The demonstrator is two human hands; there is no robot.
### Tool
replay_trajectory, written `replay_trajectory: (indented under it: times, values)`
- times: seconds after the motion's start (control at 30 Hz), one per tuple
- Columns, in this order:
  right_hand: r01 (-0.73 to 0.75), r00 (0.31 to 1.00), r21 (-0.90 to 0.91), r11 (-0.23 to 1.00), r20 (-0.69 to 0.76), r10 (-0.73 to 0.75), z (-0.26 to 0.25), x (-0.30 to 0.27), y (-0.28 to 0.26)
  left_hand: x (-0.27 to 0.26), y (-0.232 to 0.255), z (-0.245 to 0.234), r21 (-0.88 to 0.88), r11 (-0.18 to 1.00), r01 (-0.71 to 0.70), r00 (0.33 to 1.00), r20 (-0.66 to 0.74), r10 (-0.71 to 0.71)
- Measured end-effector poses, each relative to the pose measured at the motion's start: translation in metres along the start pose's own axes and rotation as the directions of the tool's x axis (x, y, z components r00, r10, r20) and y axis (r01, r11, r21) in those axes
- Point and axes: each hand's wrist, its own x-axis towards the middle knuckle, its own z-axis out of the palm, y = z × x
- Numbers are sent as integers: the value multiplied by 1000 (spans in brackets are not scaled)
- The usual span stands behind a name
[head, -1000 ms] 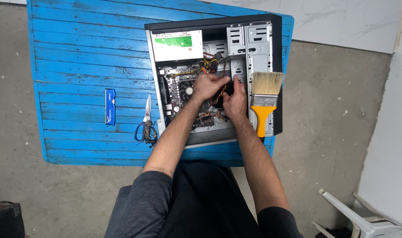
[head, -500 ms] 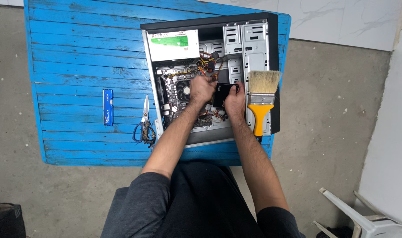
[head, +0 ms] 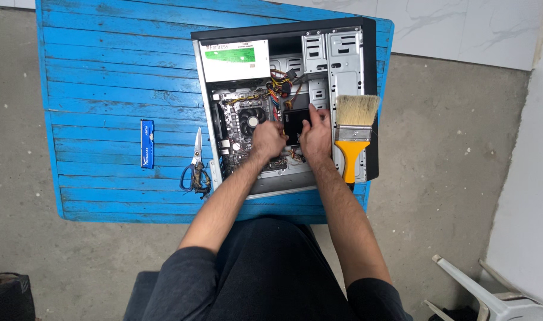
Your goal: The person installs a hard drive into a desktop computer case, connects power and data cables, and cleans the interior with a brush. They then insert a graphics card into the motherboard and connect additional cables.
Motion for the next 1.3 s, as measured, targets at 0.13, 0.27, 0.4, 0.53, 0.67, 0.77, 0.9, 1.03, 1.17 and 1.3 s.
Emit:
replay_trajectory:
  times: [0.13,0.27,0.4,0.53,0.67,0.77,0.9,1.03,1.17,1.3]
  values:
    - [96,994,-265,959,70,-81,-11,1,-11,-29,6,-7,39,992,120,992,20,-121]
    - [79,988,-302,950,154,-33,-17,3,-26,-28,0,-10,11,1000,15,999,48,-15]
    - [82,977,-351,933,212,-6,-16,5,-29,-26,-7,-8,-15,999,39,984,176,-36]
    - [70,973,-311,948,230,4,-14,13,-25,-35,-4,-6,66,993,97,982,155,-107]
    - [121,972,-415,902,233,-24,-9,13,-32,-39,-4,0,71,988,140,980,134,-149]
    - [74,973,-446,892,230,35,-8,12,-44,-32,-12,6,-5,979,204,966,163,-200]
    - [35,959,-462,886,266,101,-9,15,-54,-22,-31,14,-141,967,214,969,159,-191]
    - [44,957,-480,876,271,101,-9,18,-59,-16,-36,20,-88,969,230,962,171,-213]
    - [43,946,-500,865,299,126,-9,19,-61,-17,-29,18,32,980,195,962,188,-198]
    - [59,953,-503,862,285,101,-13,18,-62,-20,-18,14,167,959,228,951,172,-256]
